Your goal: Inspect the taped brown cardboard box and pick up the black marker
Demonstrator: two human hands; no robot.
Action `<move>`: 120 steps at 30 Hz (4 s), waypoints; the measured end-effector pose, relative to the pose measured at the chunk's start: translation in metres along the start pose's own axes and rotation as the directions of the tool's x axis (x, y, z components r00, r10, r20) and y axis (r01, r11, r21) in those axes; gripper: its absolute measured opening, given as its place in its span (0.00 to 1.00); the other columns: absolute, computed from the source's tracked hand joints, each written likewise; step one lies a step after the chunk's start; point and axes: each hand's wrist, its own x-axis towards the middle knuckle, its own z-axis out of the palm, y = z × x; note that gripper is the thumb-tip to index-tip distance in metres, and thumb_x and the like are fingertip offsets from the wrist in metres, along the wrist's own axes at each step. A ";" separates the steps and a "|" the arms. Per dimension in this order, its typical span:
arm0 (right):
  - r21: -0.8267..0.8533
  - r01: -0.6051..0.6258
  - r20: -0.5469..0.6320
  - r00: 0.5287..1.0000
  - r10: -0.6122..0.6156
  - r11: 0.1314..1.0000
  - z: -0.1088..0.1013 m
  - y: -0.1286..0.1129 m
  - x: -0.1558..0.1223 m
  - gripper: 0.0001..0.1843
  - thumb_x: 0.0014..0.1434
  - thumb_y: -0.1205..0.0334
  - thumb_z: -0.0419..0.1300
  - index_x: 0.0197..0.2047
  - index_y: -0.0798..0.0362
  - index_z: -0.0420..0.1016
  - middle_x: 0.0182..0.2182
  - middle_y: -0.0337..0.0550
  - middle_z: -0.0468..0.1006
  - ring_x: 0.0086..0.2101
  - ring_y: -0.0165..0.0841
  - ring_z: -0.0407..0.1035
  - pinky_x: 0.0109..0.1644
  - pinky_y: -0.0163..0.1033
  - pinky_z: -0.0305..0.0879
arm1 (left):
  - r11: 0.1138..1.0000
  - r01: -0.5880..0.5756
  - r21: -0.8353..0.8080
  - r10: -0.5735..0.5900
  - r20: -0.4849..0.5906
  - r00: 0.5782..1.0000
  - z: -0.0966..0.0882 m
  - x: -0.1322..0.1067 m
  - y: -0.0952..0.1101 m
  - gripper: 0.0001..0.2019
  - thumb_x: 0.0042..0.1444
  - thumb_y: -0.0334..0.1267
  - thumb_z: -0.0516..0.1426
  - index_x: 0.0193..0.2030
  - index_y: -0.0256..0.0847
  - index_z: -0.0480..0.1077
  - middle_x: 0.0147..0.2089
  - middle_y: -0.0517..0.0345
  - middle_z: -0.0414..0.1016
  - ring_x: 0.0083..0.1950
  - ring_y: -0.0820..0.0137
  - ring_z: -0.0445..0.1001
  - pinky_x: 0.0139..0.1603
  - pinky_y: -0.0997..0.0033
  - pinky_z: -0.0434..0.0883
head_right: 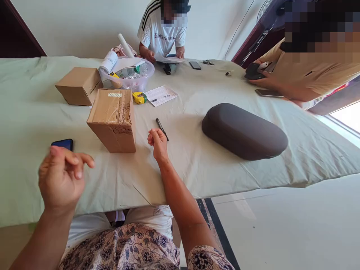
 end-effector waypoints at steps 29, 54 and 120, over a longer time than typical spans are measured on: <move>-0.418 0.279 0.255 0.949 -0.184 0.865 0.002 0.005 -0.022 0.34 0.63 0.34 0.55 0.64 0.45 0.65 0.49 0.49 0.78 0.42 0.38 0.74 0.45 0.44 0.72 | 0.826 -0.217 0.520 0.332 -0.139 0.933 0.008 0.068 -0.084 0.18 0.64 0.49 0.58 0.53 0.42 0.77 0.56 0.48 0.77 0.58 0.62 0.75 0.60 0.62 0.71; -0.698 0.460 0.084 0.814 -0.575 0.549 0.013 0.010 -0.036 0.25 0.56 0.41 0.69 0.49 0.47 0.73 0.53 0.52 0.73 0.59 0.47 0.69 0.61 0.57 0.69 | 0.625 -0.181 0.760 0.276 0.002 0.961 0.018 0.020 -0.138 0.38 0.55 0.65 0.62 0.62 0.39 0.65 0.65 0.33 0.62 0.69 0.48 0.65 0.68 0.45 0.64; -0.438 0.350 0.064 0.931 -0.359 0.828 0.001 0.005 -0.017 0.18 0.56 0.44 0.66 0.40 0.49 0.76 0.21 0.28 0.64 0.23 0.26 0.59 0.29 0.34 0.60 | 0.806 -0.247 0.537 0.197 0.150 0.969 -0.001 0.027 -0.139 0.25 0.69 0.55 0.51 0.64 0.41 0.67 0.72 0.38 0.66 0.73 0.56 0.66 0.70 0.55 0.66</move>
